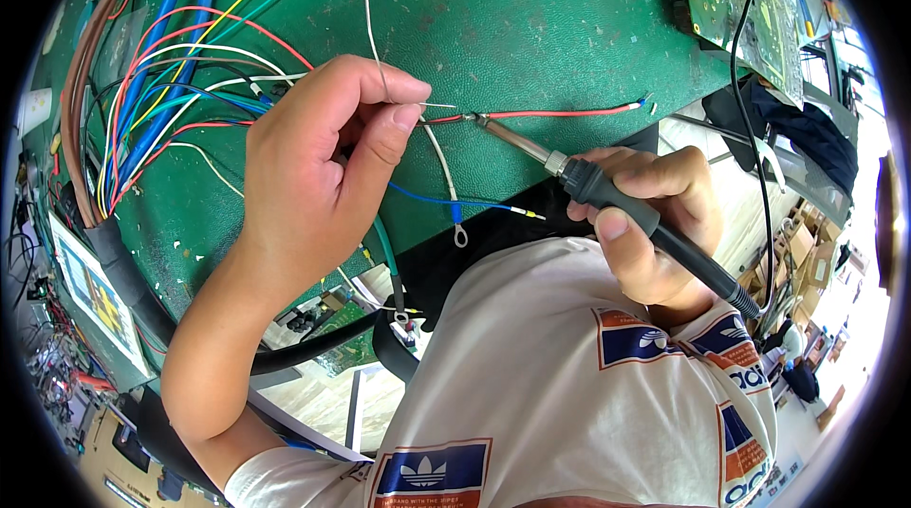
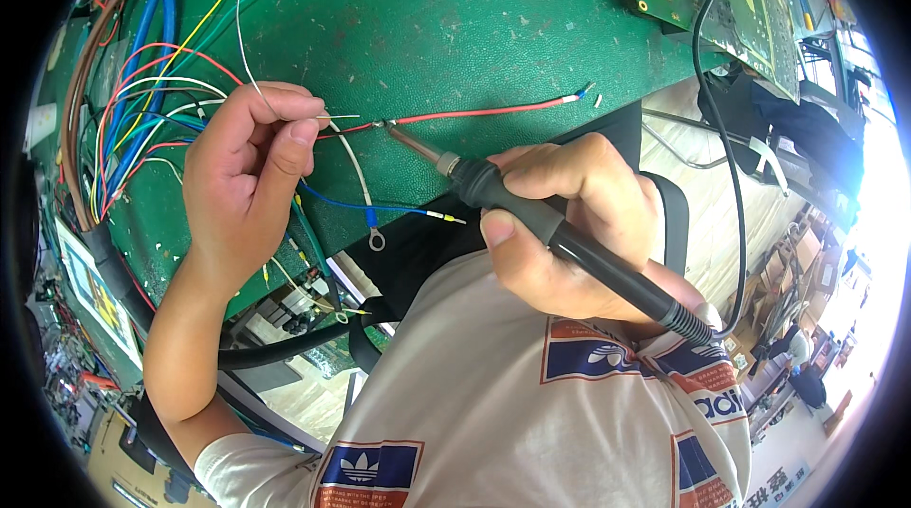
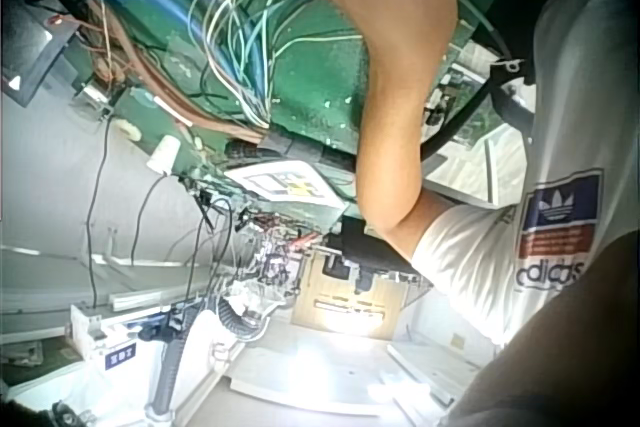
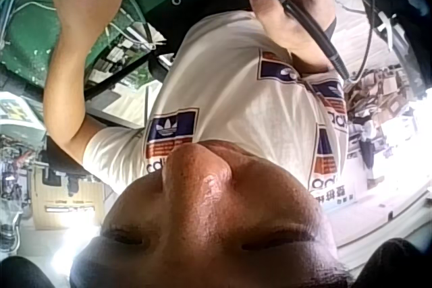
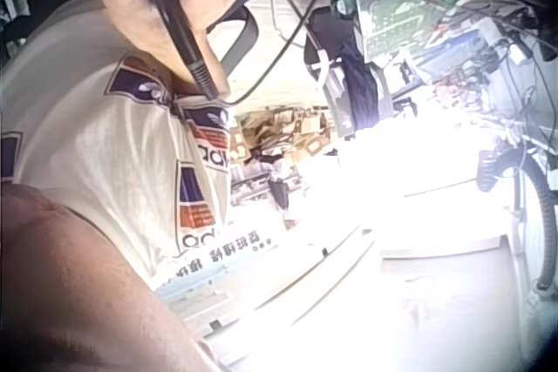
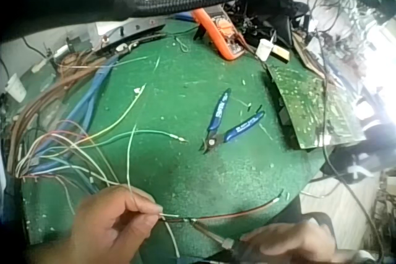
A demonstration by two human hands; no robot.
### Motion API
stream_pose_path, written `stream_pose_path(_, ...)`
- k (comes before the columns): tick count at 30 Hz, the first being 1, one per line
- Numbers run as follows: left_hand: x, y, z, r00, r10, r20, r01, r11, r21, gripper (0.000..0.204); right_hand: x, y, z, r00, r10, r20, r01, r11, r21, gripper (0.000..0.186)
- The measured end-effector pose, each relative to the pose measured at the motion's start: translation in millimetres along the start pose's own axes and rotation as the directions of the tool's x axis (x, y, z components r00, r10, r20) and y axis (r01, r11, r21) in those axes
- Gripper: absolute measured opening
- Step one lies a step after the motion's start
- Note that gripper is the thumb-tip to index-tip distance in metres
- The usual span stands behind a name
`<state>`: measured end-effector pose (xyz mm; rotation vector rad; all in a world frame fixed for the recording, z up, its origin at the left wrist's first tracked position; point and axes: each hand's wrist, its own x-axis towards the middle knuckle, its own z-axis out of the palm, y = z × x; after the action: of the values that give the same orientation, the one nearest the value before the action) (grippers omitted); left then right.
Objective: The person solders two wires together using a soldering iron, then slides a heat-shrink tube over the joint and applies heat with a heat gun.
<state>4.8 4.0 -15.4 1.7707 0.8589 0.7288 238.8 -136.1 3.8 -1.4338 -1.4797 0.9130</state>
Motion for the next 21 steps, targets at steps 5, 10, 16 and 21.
stream_pose_path(5, 0, 1, 0, 1.0, -0.004, 0.003, 0.004, 1.0, 0.001, 0.005, 1, -3, -3, 0.999, 0.028, 0.015, -0.027, 0.999, -0.034, 0.026)
stream_pose_path(10, 0, 1, 1, 1.0, -0.02, -0.005, 0.02, 1.0, -0.013, 0.005, 3, -4, -5, 1.0, 0.024, 0.017, -0.024, 0.999, -0.022, 0.026)
stream_pose_path(16, 0, 1, 0, 0.999, -0.043, 0.001, 0.043, 0.999, -0.033, 0.005, 1, -2, -4, 1.0, 0.001, 0.002, -0.001, 1.0, -0.016, 0.026)
stream_pose_path(21, -1, 6, -5, 0.99, -0.092, 0.104, 0.09, 0.996, 0.025, 0.011, 2, 7, -1, 0.991, -0.093, -0.093, 0.095, 0.995, 0.018, 0.025)
